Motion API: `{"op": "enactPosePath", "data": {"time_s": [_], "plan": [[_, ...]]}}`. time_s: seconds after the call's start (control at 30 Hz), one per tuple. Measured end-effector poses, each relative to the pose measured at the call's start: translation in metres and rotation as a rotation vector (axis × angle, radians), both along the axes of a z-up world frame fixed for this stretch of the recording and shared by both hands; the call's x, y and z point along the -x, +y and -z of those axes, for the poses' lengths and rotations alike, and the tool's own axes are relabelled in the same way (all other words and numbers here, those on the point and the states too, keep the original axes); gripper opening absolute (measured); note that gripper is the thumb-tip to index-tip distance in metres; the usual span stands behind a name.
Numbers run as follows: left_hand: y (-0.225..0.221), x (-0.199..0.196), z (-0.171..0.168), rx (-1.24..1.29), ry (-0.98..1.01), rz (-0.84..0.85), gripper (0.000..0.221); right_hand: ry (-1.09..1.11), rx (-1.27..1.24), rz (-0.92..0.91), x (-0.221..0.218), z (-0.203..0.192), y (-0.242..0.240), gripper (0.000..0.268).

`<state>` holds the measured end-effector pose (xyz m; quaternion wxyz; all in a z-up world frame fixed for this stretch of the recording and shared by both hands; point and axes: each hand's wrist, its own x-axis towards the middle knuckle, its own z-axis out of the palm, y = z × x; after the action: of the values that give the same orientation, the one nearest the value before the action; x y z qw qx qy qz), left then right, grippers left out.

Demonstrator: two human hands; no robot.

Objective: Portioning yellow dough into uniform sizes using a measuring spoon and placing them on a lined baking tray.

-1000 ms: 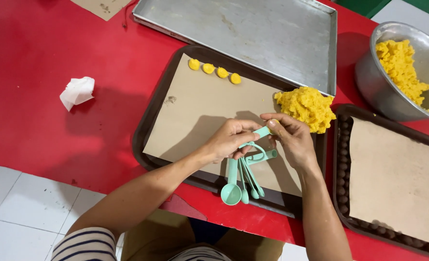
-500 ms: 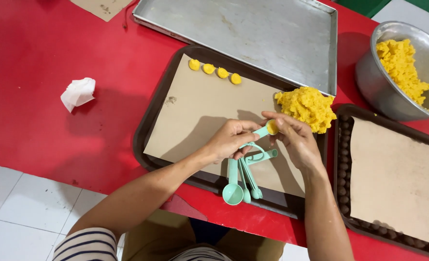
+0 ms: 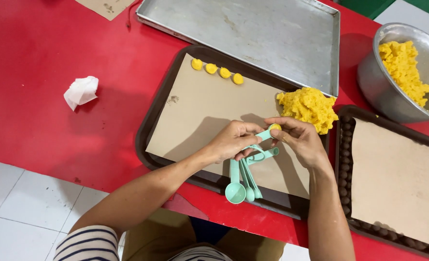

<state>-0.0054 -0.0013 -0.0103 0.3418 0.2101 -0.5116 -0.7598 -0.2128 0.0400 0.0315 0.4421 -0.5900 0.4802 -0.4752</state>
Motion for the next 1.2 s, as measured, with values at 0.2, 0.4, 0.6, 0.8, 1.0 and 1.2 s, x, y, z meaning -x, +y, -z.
{"op": "enactPosePath", "data": {"time_s": [0.2,0.4,0.6,0.8,1.0,1.2], "plan": [[-0.002,0.003,0.007,0.025,-0.015,-0.001,0.038,0.132,0.043,0.074,-0.003,0.003,0.0,0.029],[-0.006,0.003,0.015,-0.01,-0.055,-0.06,0.036,0.563,0.193,0.206,-0.028,-0.005,-0.003,0.033],[-0.009,0.003,0.02,0.038,-0.073,-0.044,0.033,0.208,-0.103,0.098,-0.01,-0.001,-0.014,0.034],[-0.006,0.002,0.011,0.038,-0.103,-0.066,0.029,0.532,0.01,0.032,-0.022,-0.011,-0.02,0.034],[-0.015,0.01,0.03,-0.159,-0.08,-0.141,0.03,1.05,0.238,-0.008,-0.025,0.009,-0.033,0.028],[-0.023,0.011,0.035,-0.346,-0.028,-0.197,0.033,0.862,0.133,0.057,-0.04,-0.019,-0.053,0.026]]}}
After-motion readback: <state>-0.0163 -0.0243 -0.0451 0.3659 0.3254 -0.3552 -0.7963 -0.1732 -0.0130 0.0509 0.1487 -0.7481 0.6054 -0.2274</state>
